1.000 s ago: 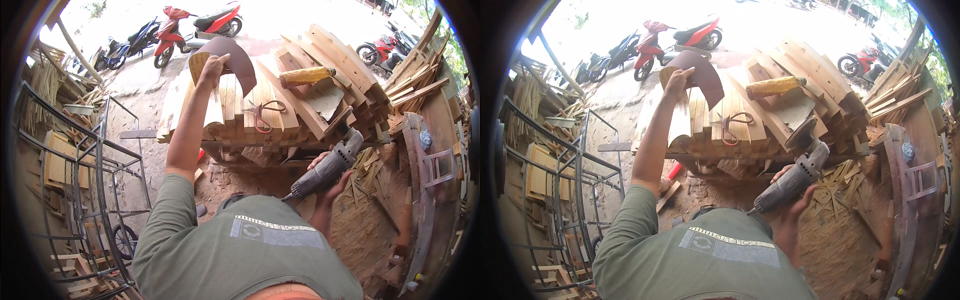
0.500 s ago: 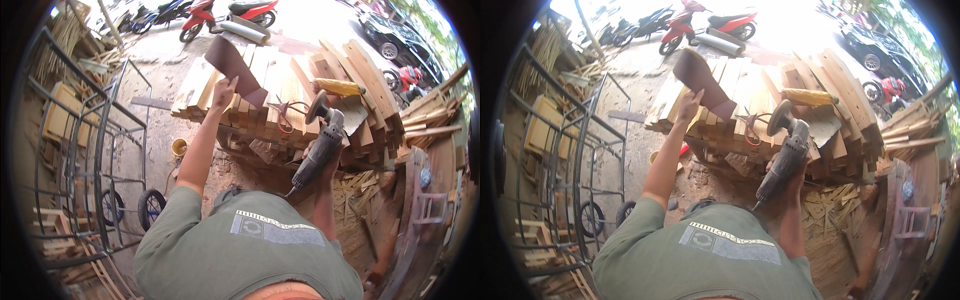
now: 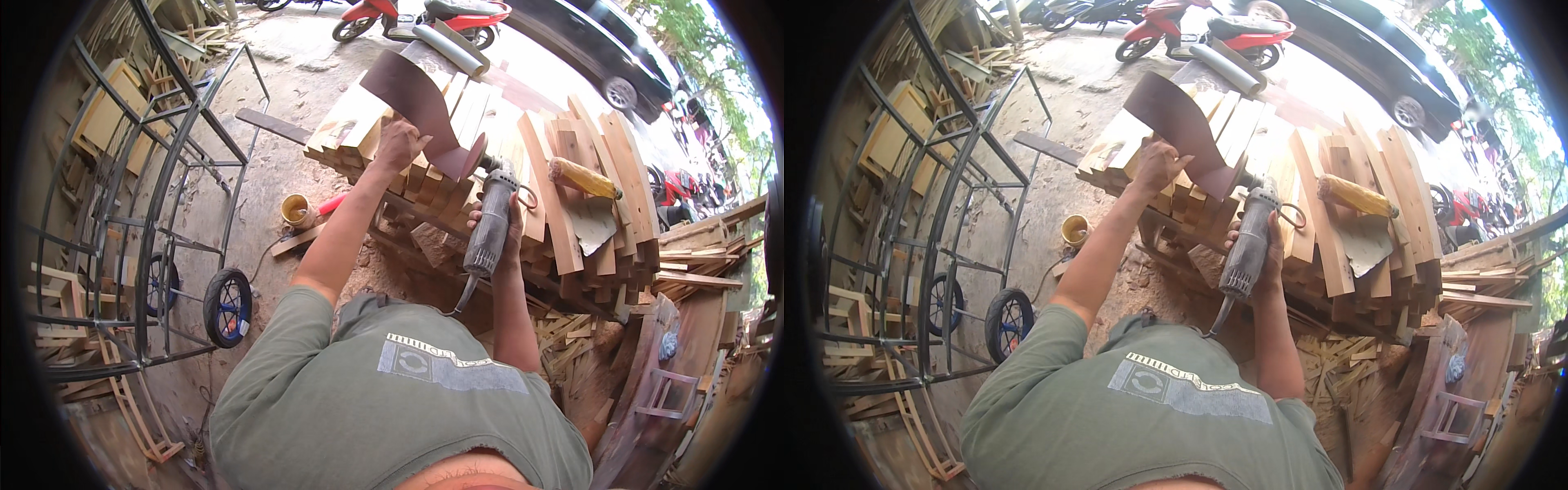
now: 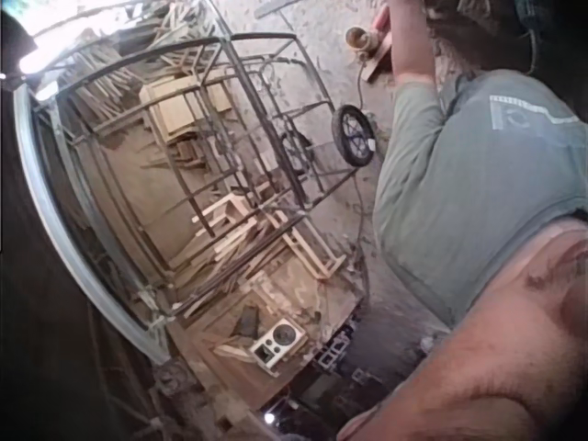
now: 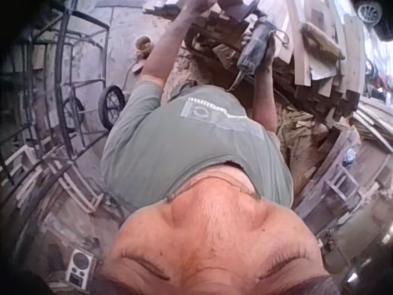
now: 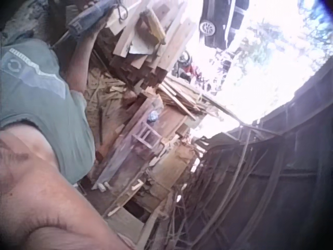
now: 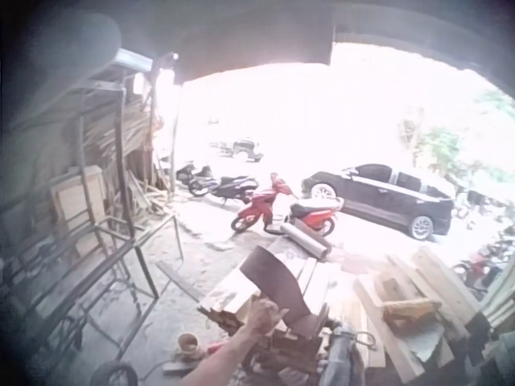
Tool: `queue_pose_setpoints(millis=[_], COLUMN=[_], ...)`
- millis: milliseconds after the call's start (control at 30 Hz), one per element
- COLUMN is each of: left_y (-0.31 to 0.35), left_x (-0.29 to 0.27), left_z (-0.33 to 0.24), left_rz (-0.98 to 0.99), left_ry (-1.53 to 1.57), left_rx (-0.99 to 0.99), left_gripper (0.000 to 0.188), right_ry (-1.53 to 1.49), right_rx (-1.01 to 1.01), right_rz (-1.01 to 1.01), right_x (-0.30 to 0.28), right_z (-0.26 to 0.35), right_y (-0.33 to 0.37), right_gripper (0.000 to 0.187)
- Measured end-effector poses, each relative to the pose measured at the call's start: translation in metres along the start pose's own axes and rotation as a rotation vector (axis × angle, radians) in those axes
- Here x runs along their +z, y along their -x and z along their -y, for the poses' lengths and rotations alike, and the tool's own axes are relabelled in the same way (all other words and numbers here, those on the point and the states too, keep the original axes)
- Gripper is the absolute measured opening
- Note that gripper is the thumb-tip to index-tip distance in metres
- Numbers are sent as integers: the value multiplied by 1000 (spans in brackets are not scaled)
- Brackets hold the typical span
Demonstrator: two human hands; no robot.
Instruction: The person is using an angle grinder to smooth the edges and joints of a metal frame, moving the tool along the top and side rails while sparks fly.
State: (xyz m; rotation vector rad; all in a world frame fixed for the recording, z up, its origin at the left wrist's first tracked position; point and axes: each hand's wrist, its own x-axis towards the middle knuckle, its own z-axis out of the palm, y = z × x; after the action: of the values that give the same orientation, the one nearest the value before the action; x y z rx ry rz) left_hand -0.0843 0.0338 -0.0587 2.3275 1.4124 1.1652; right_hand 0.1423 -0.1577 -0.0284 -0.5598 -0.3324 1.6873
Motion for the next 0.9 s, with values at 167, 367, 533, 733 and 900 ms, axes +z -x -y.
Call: queue_pose_setpoints(millis=[167,367,533,733,900], left_y=[6,9,10,15,18], left_x=[14,15,21,16,19], left_z=[13,14,11,6,10], left_rz=[-67,-99,-48,-130,-199], left_ry=[11,7,97,-52,-13], left_rx=[44,42,41,71,74], left_gripper=[37,39,36,25,24], right_ry=[-45,1,-81,-40,-31], right_rx=[63,141,183,223,231], right_rz=[-31,-48,-10,25,-11], right_x=[-18,-29,-49,-43,-43], right_z=[-14,-19,-11,-6,-7], right_y=[-21,-26,-32,-29,-30], right_gripper=[64,69,69,69,68])
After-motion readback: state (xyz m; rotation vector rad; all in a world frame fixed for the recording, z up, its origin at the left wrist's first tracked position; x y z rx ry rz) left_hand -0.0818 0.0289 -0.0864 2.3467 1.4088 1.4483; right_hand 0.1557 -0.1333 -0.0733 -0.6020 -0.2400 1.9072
